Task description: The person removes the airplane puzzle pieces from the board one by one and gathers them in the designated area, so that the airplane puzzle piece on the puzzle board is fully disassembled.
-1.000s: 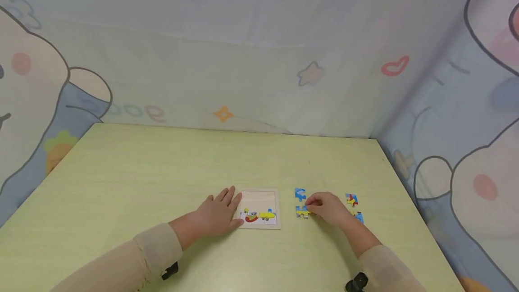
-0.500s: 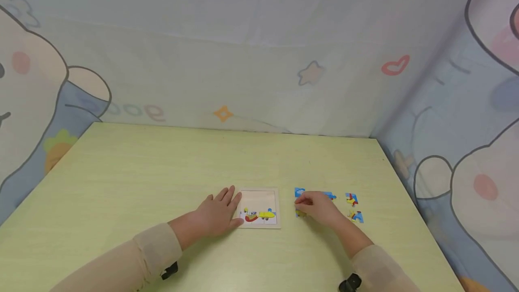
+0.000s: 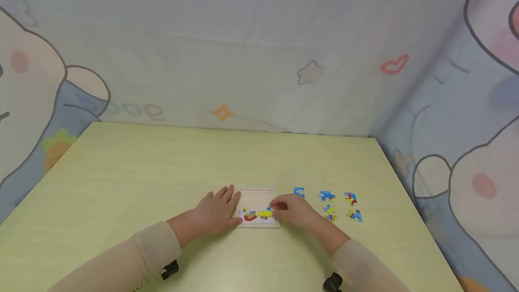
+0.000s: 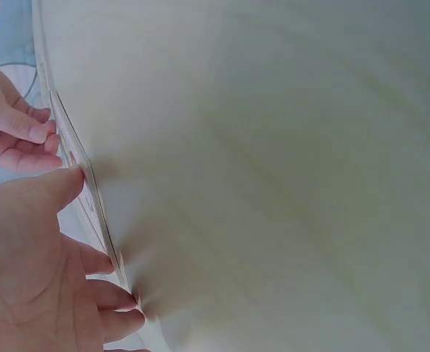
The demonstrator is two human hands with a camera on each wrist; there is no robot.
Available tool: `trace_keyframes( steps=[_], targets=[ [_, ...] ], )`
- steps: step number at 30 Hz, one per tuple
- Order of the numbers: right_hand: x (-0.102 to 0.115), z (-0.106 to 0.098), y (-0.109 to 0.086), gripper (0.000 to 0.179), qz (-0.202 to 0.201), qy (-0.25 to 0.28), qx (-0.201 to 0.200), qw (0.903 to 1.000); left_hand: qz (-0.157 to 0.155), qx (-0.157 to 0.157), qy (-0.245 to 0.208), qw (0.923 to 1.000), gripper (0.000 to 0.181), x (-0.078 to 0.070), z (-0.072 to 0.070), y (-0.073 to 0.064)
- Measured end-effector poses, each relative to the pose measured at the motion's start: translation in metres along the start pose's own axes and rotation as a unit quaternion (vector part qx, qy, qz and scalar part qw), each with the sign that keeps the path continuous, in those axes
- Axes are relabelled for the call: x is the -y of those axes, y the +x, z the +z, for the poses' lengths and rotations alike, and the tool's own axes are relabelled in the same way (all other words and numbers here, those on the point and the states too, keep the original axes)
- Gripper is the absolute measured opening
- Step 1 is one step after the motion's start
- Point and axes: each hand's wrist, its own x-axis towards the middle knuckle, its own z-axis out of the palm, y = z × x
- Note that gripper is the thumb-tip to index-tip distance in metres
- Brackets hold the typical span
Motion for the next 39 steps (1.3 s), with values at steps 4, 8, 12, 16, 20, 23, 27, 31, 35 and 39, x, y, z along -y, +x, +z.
trace_keyframes(
  steps=[4,8,12,16,20,23,27,31,35,39],
  targets=[
    [0.006,0.004,0.001,0.024,-0.016,-0.034,0.002,0.9993,0.004,-0.006,-0.016,0.9998,0.076,0.0,-0.001,0.003],
    [0.01,0.007,0.002,0.027,-0.016,-0.056,-0.002,0.9983,0.01,-0.014,-0.013,0.9998,0.075,-0.001,-0.002,0.008],
    [0.011,0.007,0.002,0.026,-0.018,-0.065,-0.002,0.9977,0.011,-0.043,0.016,0.9989,0.072,-0.007,0.001,0.015],
    [0.012,0.006,0.002,0.025,-0.03,-0.072,-0.001,0.9969,-0.004,-0.063,0.042,0.9972,0.08,-0.014,0.003,0.02],
    [0.013,0.006,0.001,0.025,-0.041,-0.071,-0.001,0.9966,-0.022,-0.051,0.066,0.9963,0.088,-0.018,0.002,0.022],
    [0.013,0.006,0.001,0.024,-0.036,-0.074,-0.003,0.9966,-0.031,-0.042,0.077,0.9956,0.09,-0.019,0.002,0.022],
    [0.013,0.006,0.001,0.023,-0.034,-0.081,-0.005,0.9961,-0.04,-0.035,0.075,0.9958,0.089,-0.021,0.0,0.02],
    [0.015,0.006,0.001,0.021,-0.029,-0.084,-0.002,0.996,-0.045,-0.029,0.07,0.9961,0.089,-0.023,-0.003,0.018],
    [0.017,0.005,0.002,0.015,-0.007,-0.077,-0.003,0.997,-0.048,-0.024,0.071,0.996,0.088,-0.023,-0.004,0.017],
    [0.019,0.005,0.004,0.009,0.007,-0.055,-0.005,0.9985,-0.051,-0.022,0.074,0.9957,0.088,-0.023,-0.005,0.017]
  ],
)
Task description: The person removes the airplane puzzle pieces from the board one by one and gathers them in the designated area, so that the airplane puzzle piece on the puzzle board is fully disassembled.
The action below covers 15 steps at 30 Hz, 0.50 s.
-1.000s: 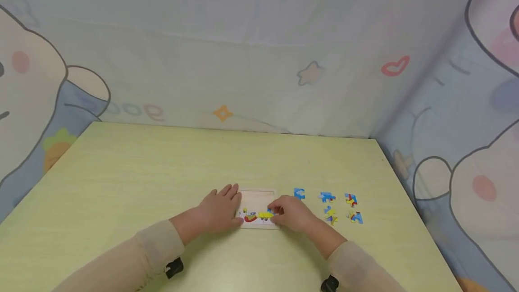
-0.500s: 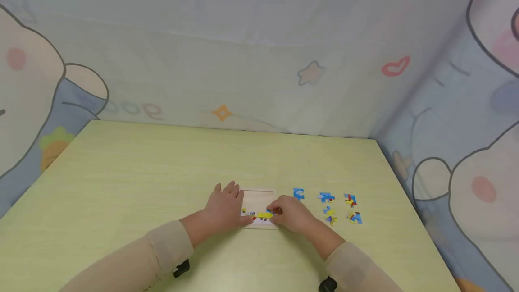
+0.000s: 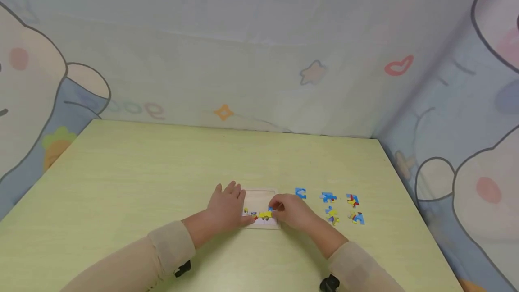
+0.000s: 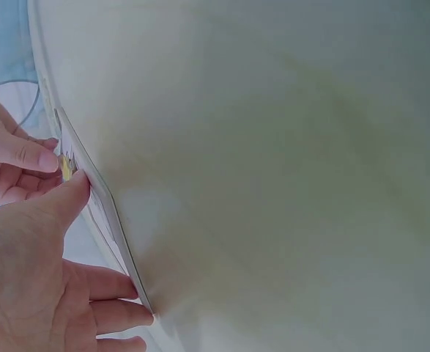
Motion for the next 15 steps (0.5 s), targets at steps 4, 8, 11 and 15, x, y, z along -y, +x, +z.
trace_keyframes(
  steps=[4,8,11,15],
  targets=[
    [-0.001,-0.001,0.001,0.008,-0.009,0.013,0.002,0.9999,-0.001,0.003,-0.002,1.0,0.088,0.0,0.0,0.001],
    [-0.005,-0.003,0.001,0.008,-0.022,0.032,0.006,0.9992,-0.001,0.005,-0.002,1.0,0.088,-0.001,-0.001,0.0],
    [-0.009,-0.004,0.001,0.007,-0.026,0.052,0.008,0.9983,-0.002,0.006,0.003,1.0,0.088,-0.001,-0.002,0.0],
    [-0.012,-0.006,0.001,0.007,-0.019,0.076,0.01,0.9969,-0.004,0.009,0.011,0.9999,0.088,-0.001,-0.002,0.0]
  ],
)
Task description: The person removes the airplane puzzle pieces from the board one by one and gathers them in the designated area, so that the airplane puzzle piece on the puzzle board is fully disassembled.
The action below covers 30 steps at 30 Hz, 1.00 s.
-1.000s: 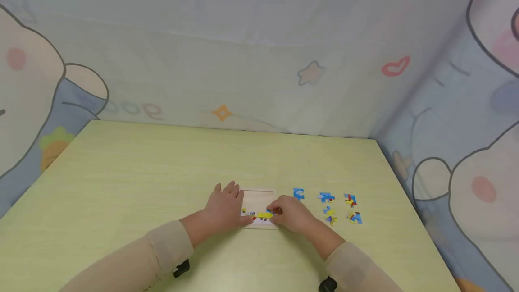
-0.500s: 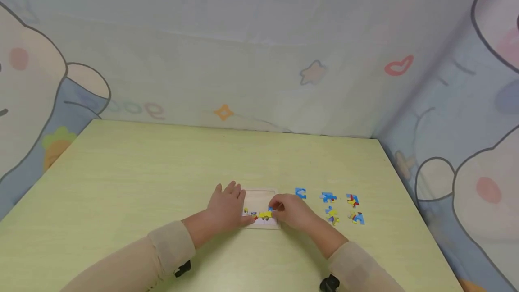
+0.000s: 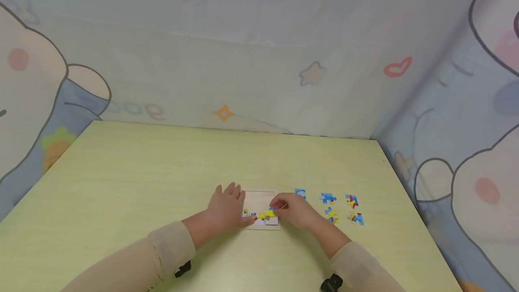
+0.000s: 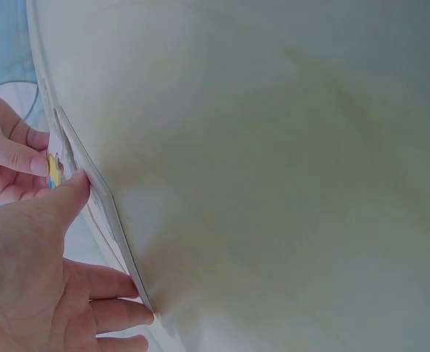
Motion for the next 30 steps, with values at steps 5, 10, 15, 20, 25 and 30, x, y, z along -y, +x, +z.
trace_keyframes(
  steps=[5,10,15,20,25,30],
  targets=[
    [-0.003,-0.004,-0.002,0.008,0.005,0.014,0.002,0.9999,-0.002,0.005,0.008,1.0,0.088,0.001,0.0,0.001],
    [-0.006,-0.007,-0.006,0.009,0.006,0.02,0.003,0.9998,-0.002,0.006,0.003,1.0,0.088,0.001,0.0,0.002],
    [-0.012,-0.01,-0.011,0.012,0.013,0.025,-0.002,0.9996,0.0,0.003,-0.003,1.0,0.087,0.0,0.0,0.001],
    [-0.018,-0.014,-0.017,0.014,0.016,0.048,-0.009,0.9987,0.001,0.0,-0.002,1.0,0.086,0.0,0.0,-0.001],
    [-0.027,-0.018,-0.021,0.017,0.014,0.057,-0.007,0.9982,0.004,-0.004,-0.007,1.0,0.086,0.0,0.0,-0.001],
    [-0.031,-0.025,-0.028,0.02,0.025,0.069,-0.009,0.9973,0.007,-0.004,-0.006,1.0,0.086,0.0,-0.001,-0.001]
  ],
)
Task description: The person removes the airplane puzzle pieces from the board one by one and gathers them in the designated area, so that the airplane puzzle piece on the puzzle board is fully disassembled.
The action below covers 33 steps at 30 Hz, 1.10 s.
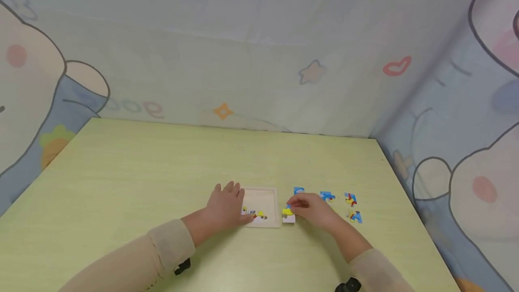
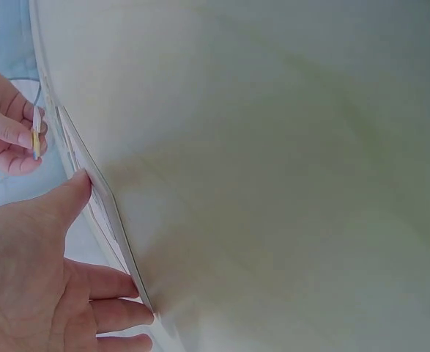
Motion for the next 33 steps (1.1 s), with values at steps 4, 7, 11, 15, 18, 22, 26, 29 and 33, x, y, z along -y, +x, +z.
trace_keyframes(
  steps=[4,7,11,15,18,22,26,29,33],
  targets=[
    [-0.003,-0.006,-0.007,0.022,0.017,0.017,-0.007,0.9997,0.003,-0.002,0.002,1.0,0.085,0.001,0.0,0.0],
    [-0.006,-0.012,-0.013,0.023,0.021,0.018,-0.016,0.9995,0.003,-0.001,0.011,0.9999,0.086,0.0,-0.001,0.001],
    [-0.011,-0.018,-0.02,0.024,0.022,0.016,-0.026,0.9993,-0.002,0.005,0.025,0.9997,0.086,0.0,-0.004,0.0],
    [-0.016,-0.024,-0.026,0.025,0.026,0.031,-0.028,0.9988,-0.003,0.009,0.033,0.9994,0.086,-0.001,-0.005,-0.002],
    [-0.019,-0.027,-0.029,0.026,0.027,0.04,-0.032,0.9983,-0.003,0.009,0.039,0.9992,0.086,-0.001,-0.006,-0.003],
    [-0.026,-0.032,-0.035,0.028,0.028,0.042,-0.035,0.9981,-0.006,0.009,0.042,0.9991,0.086,-0.001,-0.006,-0.004],
    [-0.035,-0.037,-0.041,0.029,0.032,0.039,-0.04,0.998,-0.008,0.007,0.035,0.9993,0.085,-0.001,-0.005,-0.004],
    [-0.04,-0.04,-0.045,0.029,0.024,0.039,-0.042,0.9981,-0.009,0.006,0.029,0.9995,0.085,-0.001,-0.005,-0.004],
    [-0.042,-0.043,-0.05,0.028,0.025,0.044,-0.045,0.9977,-0.007,0.003,0.025,0.9997,0.085,-0.001,-0.005,-0.004]
  ],
)
